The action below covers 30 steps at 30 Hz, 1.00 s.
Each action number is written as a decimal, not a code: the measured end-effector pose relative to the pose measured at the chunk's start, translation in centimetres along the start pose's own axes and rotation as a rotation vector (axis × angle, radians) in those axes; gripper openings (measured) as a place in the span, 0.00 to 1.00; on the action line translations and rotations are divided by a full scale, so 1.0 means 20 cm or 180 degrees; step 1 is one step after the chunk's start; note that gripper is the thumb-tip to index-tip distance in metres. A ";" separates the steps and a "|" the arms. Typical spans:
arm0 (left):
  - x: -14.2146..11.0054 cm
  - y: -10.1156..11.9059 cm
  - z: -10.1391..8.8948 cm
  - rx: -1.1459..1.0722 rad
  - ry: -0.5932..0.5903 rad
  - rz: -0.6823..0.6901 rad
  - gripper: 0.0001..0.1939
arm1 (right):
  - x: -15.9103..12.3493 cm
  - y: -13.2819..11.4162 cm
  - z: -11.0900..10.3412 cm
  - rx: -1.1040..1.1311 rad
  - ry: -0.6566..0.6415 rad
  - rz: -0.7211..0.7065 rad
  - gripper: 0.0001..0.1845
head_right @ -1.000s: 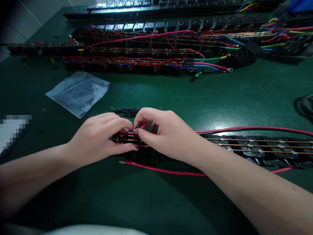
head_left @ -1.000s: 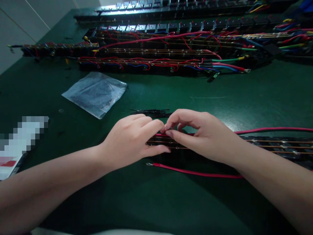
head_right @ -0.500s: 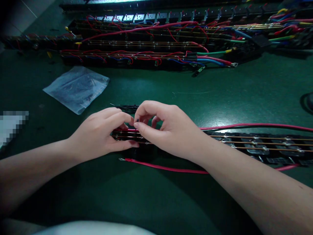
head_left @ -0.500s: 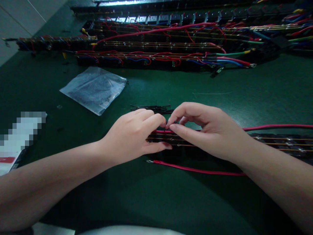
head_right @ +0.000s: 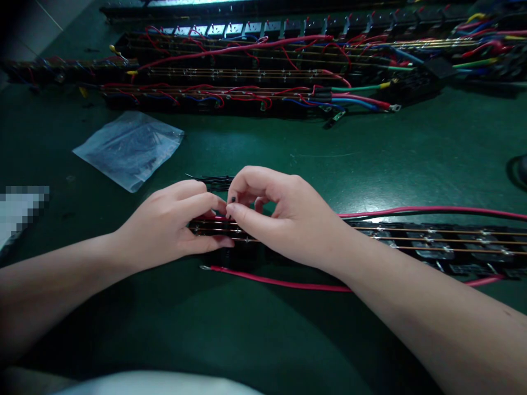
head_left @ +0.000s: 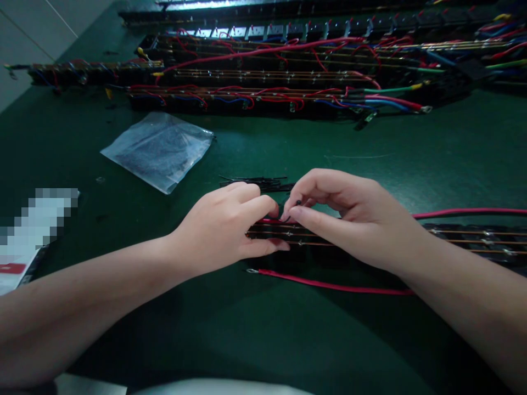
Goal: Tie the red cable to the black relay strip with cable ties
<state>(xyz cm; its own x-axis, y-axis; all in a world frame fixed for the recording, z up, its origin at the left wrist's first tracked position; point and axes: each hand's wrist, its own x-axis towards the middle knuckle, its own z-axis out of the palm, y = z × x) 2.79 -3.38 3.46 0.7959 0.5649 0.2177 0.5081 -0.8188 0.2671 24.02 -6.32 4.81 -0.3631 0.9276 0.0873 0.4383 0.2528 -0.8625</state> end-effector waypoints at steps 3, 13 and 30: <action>0.00 0.00 0.00 -0.0018 -0.0034 -0.0011 0.15 | 0.00 0.00 0.00 0.0059 -0.0010 0.0107 0.03; 0.00 0.00 0.00 -0.0020 -0.0015 0.0011 0.15 | 0.00 0.00 0.01 0.0362 0.0031 0.0172 0.04; 0.00 0.00 0.00 -0.0047 0.0010 0.0075 0.17 | 0.01 0.02 0.00 -0.0111 -0.0091 -0.0209 0.03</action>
<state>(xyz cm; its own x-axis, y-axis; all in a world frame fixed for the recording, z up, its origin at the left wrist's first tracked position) 2.79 -3.35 3.50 0.8066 0.5458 0.2269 0.4842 -0.8303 0.2758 24.07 -5.96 4.55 -0.4151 0.9006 0.1286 0.4409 0.3228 -0.8375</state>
